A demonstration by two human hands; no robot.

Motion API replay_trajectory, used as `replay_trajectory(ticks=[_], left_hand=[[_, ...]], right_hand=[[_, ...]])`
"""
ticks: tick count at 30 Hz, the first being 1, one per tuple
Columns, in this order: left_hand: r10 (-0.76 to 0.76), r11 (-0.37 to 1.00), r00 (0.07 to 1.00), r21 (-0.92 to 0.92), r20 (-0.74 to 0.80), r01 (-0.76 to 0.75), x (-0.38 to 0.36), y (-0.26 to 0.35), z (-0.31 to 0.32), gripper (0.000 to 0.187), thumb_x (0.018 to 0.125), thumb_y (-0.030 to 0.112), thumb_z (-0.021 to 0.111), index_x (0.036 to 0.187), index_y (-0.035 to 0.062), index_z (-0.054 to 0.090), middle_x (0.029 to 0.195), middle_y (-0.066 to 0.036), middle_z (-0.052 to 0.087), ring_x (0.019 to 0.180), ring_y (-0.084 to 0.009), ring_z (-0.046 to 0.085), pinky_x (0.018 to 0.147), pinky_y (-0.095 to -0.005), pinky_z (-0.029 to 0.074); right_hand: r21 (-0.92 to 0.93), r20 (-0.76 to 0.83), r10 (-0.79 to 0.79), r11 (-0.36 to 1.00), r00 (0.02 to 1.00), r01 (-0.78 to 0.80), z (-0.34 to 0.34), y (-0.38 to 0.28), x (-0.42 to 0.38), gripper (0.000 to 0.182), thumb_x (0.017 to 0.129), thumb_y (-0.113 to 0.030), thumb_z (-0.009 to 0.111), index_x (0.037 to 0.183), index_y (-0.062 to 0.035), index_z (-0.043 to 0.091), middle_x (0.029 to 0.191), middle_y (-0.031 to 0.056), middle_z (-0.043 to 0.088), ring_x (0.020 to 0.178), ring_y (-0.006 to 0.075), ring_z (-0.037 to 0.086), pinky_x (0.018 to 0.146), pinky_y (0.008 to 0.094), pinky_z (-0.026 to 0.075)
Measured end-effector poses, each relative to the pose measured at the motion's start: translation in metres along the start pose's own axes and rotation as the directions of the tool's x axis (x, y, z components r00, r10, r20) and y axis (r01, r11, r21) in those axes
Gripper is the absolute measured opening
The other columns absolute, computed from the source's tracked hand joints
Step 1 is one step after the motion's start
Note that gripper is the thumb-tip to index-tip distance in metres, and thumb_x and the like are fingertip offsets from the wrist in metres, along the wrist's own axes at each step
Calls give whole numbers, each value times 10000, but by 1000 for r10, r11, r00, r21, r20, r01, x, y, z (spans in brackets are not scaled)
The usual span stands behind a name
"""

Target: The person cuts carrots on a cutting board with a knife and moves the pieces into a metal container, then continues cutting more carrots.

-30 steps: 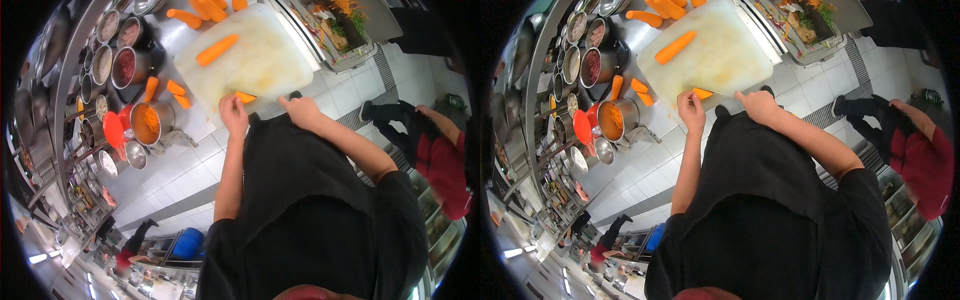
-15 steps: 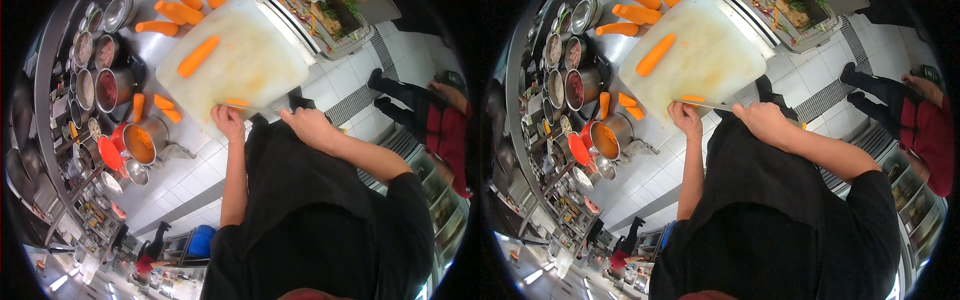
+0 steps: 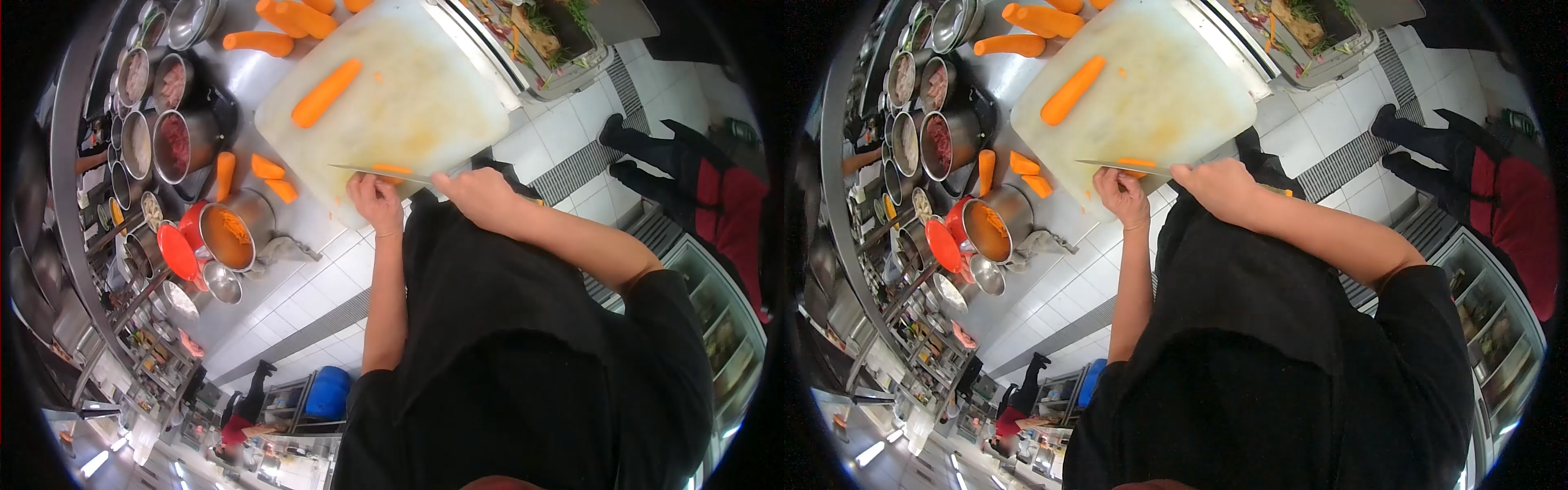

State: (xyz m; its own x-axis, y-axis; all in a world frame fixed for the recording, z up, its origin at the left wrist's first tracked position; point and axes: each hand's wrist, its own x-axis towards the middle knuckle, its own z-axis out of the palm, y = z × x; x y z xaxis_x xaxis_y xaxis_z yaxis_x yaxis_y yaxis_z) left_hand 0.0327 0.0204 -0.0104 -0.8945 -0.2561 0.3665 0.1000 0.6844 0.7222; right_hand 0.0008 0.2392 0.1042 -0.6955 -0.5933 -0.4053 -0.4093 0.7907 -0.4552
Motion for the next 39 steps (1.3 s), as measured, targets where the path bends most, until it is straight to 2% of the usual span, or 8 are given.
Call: replay_trajectory(ticks=[7, 10, 15, 29, 32, 35, 37, 39], left_hand=[[27, 999, 1000, -31, -11, -27, 2, -5, 2, 181, 889, -47, 573, 1048, 19, 630, 1007, -130, 557, 889, -268, 527, 748, -360, 473], [29, 999, 1000, -29, -8, -29, -4, -6, 1, 178, 896, -53, 573, 1051, 14, 628, 1025, -132, 555, 883, -259, 525, 733, -348, 471], [-46, 997, 999, -56, 8, 46, -6, -3, 1, 196, 881, -34, 605, 1067, 21, 628, 1065, -154, 569, 963, -332, 557, 771, -418, 487], [-11, 997, 1000, -80, -29, 9, -1, -2, 2, 156, 908, -52, 589, 1043, 8, 642, 1039, -127, 561, 896, -245, 537, 743, -325, 470], [-45, 997, 999, -66, -15, 44, -3, -2, 2, 193, 879, -39, 608, 1060, 23, 632, 1028, -146, 574, 925, -311, 553, 763, -399, 484], [-59, 993, 998, -101, 3, 59, -6, -11, 3, 189, 874, -41, 603, 1051, 22, 631, 1030, -154, 578, 934, -320, 558, 771, -407, 487], [-12, 996, 1000, -93, -21, 10, -2, -12, 5, 170, 882, -42, 605, 1040, 15, 629, 1042, -141, 568, 900, -280, 547, 753, -378, 480], [26, 996, 998, -81, -52, -30, -2, -12, 3, 151, 890, -44, 607, 1030, 9, 626, 1053, -127, 557, 867, -239, 535, 734, -350, 474]], right_hand=[[-81, -174, -101, 993, 980, 88, 26, 10, 34, 259, 860, -70, 664, 1083, -53, 534, 713, 102, 699, 649, 314, 733, 574, 423, 584], [-54, 6, -28, 998, 1000, 29, 21, 10, 33, 276, 856, -74, 670, 1093, -66, 529, 723, 108, 700, 645, 327, 729, 597, 449, 589], [-43, 14, 6, 999, 1000, -6, -13, 6, -27, 267, 891, -79, 628, 1126, -64, 503, 706, 119, 691, 636, 332, 723, 566, 455, 576], [-16, 31, 1, 1000, 1000, 0, 0, 6, -4, 207, 913, -87, 592, 1092, -35, 501, 668, 122, 681, 625, 333, 721, 529, 450, 563], [45, -43, -50, 998, 998, 52, 10, 3, 14, 274, 854, -47, 639, 1097, -44, 511, 686, 134, 681, 645, 344, 715, 560, 443, 562], [-51, -194, -102, 994, 976, 94, 22, 3, 35, 303, 834, -43, 666, 1095, -44, 512, 694, 129, 687, 653, 346, 720, 567, 427, 569], [-82, -4, -55, 995, 998, 55, 22, 2, 43, 302, 884, -95, 638, 1169, -48, 553, 784, 122, 731, 691, 308, 751, 611, 424, 595], [-97, 39, -50, 994, 998, 54, 21, 4, 45, 323, 893, -90, 621, 1209, -59, 561, 809, 130, 736, 715, 317, 753, 632, 439, 597]])
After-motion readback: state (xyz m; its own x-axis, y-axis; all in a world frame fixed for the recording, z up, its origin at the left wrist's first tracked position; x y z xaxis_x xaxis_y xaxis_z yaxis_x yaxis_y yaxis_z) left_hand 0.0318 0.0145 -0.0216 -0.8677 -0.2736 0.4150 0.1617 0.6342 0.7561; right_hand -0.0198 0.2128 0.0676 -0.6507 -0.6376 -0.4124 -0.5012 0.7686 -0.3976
